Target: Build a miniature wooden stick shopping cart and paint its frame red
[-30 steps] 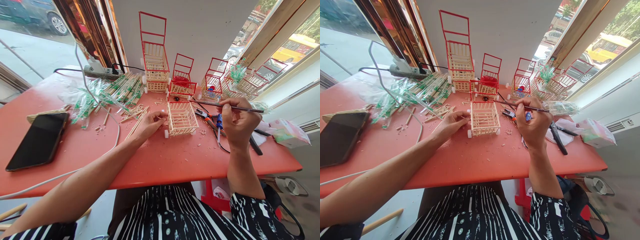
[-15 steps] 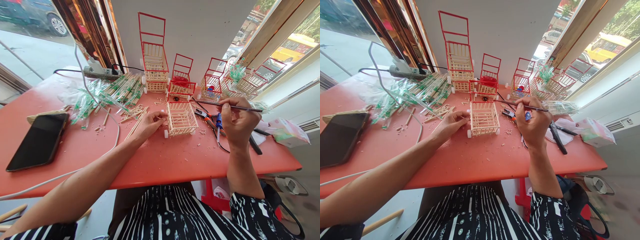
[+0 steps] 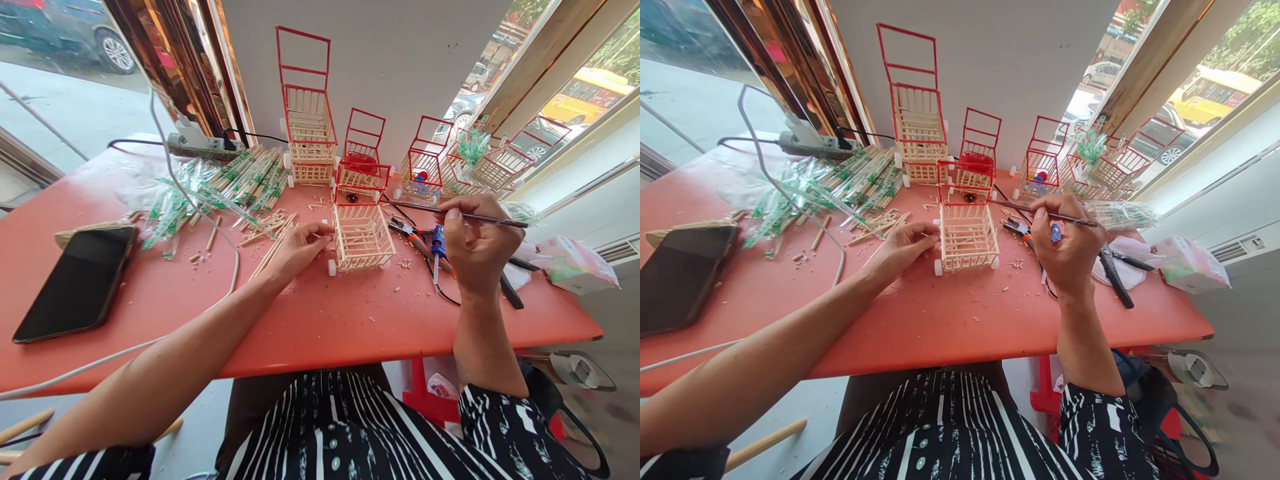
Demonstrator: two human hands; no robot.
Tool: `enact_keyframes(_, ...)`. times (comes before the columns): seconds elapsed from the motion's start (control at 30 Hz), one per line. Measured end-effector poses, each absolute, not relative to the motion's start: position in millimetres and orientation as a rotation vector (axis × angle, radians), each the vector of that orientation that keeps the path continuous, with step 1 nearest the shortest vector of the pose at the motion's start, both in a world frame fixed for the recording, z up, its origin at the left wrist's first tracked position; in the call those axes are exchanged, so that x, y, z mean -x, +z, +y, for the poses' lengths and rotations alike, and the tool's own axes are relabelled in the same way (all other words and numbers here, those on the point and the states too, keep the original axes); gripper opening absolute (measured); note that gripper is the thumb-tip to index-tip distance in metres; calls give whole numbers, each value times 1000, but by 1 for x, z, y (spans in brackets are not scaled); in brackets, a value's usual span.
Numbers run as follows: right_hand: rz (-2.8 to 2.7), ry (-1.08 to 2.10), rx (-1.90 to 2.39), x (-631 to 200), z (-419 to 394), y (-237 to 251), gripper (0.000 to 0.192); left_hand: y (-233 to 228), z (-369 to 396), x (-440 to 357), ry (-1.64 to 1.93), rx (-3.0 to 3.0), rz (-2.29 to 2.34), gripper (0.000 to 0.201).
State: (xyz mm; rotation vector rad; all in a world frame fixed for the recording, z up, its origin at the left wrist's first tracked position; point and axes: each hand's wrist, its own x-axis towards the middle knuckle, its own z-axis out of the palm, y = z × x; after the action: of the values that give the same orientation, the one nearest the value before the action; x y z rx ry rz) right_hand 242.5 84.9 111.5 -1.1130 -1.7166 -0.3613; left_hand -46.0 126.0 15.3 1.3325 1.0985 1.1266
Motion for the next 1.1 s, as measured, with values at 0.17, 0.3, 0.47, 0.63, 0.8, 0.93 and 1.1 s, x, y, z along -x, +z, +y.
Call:
enact_keyframes(0.17, -1634, -374, 1110, -240, 82, 114, 21, 15, 127, 46, 1121, -1331, 1106, 37)
enact_keyframes(0.3, -1616, -392, 1042, -241, 81, 116, 20, 14, 127, 46, 1126, -1333, 1101, 36)
enact_keyframes(0.47, -1717, -331, 1038, -241, 84, 116, 18, 13, 128, 46, 1120, -1349, 1102, 36)
enact_keyframes(0.63, -1630, -395, 1036, -240, 82, 119, 20, 13, 128, 46, 1120, -1354, 1113, 39)
enact_keyframes(0.8, -1657, -368, 1085, -244, 82, 118, 18, 15, 127, 45, 1119, -1331, 1109, 36)
enact_keyframes(0.93, -1735, -350, 1101, -245, 87, 114, 17, 15, 127, 46, 1123, -1319, 1107, 35)
enact_keyframes(1.1, -1658, -360, 1088, -245, 86, 113, 21, 14, 127, 46, 1121, -1325, 1101, 35)
